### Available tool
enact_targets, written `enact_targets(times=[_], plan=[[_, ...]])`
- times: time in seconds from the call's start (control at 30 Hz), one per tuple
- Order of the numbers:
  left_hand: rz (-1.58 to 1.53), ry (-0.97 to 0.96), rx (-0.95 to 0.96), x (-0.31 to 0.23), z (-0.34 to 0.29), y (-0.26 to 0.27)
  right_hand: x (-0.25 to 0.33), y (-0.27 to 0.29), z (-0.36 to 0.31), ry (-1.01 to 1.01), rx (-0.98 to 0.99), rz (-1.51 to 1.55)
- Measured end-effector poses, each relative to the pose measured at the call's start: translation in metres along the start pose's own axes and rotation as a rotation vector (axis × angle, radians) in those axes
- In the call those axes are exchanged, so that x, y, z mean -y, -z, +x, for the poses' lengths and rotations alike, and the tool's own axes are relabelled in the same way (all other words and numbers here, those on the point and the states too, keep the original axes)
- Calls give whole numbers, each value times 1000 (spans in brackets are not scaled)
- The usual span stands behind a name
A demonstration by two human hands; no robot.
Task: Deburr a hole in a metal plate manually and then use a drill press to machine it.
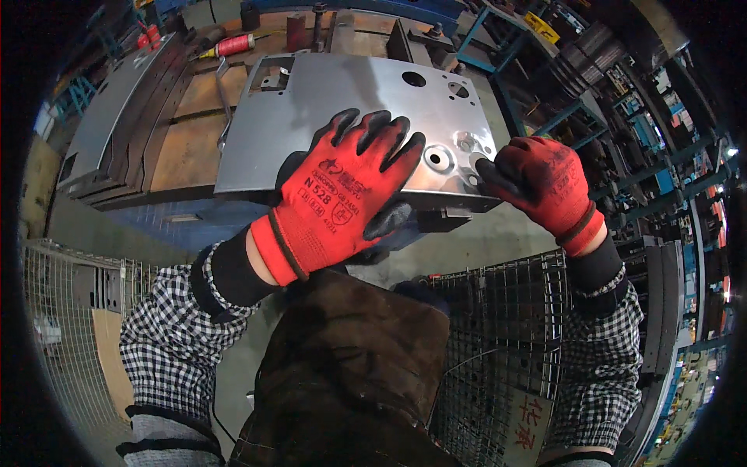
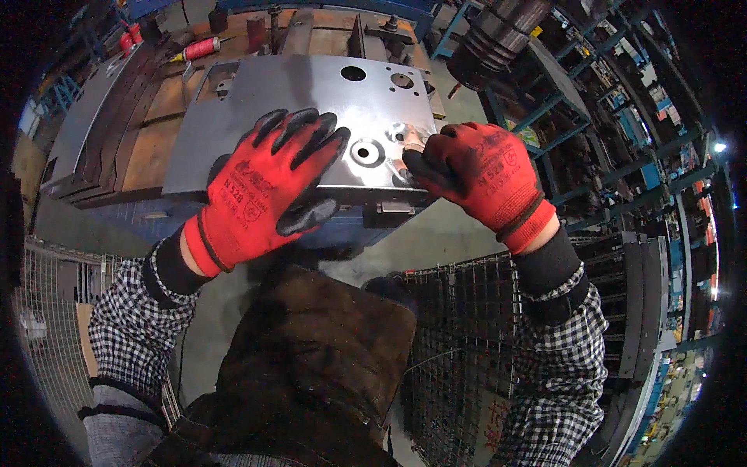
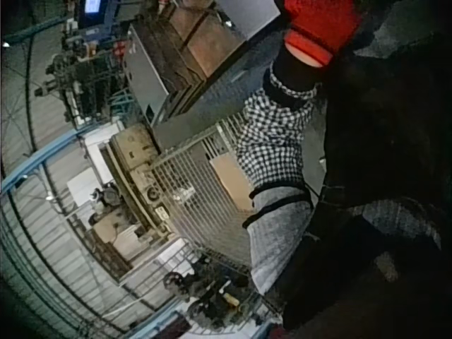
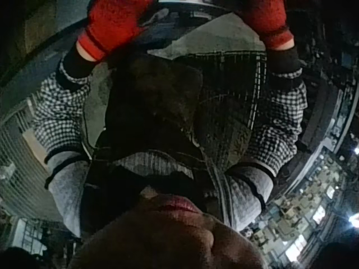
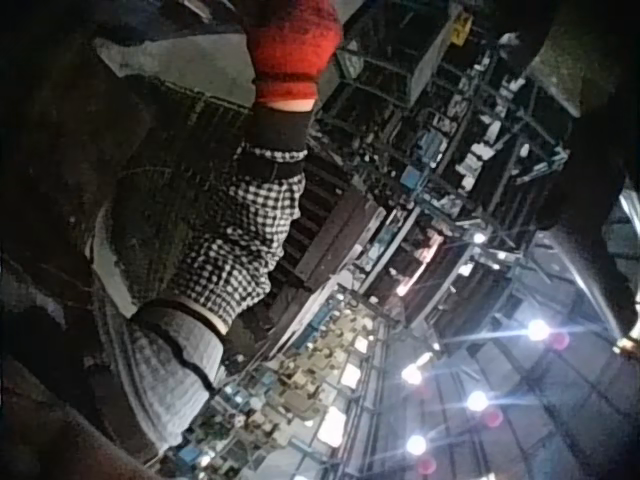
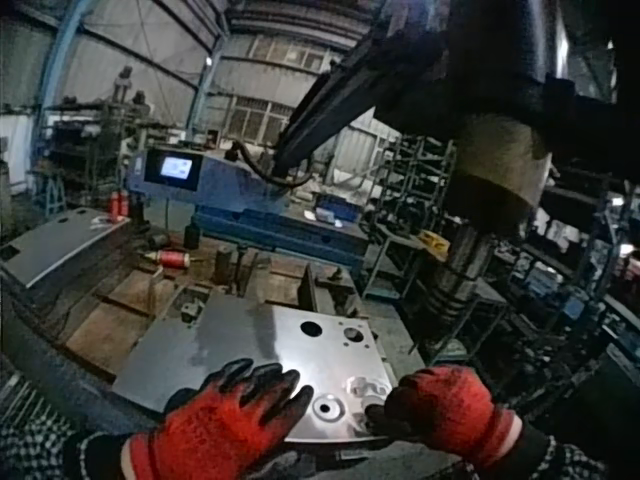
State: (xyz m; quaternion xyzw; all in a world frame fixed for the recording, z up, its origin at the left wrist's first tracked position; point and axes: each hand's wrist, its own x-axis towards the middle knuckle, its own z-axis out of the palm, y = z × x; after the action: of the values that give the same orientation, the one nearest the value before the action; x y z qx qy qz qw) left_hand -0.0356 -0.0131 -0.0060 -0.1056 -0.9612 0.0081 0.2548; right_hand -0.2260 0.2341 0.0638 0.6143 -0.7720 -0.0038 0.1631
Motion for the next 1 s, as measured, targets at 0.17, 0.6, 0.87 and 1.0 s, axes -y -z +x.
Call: enact_targets(times=[0.17, 0.6, 0.87, 1.0], plan=[[20, -6, -18, 0, -2, -2, 3, 4, 1, -66, 68, -21], [-1, -1, -18, 0, -1, 0, 1, 0, 0, -105, 57, -41], [-4, -4, -21, 1, -1, -2, -8, 18, -12, -187, -222, 490], [14, -5, -14, 0, -2, -1, 1, 27, -21, -292, -88, 766]])
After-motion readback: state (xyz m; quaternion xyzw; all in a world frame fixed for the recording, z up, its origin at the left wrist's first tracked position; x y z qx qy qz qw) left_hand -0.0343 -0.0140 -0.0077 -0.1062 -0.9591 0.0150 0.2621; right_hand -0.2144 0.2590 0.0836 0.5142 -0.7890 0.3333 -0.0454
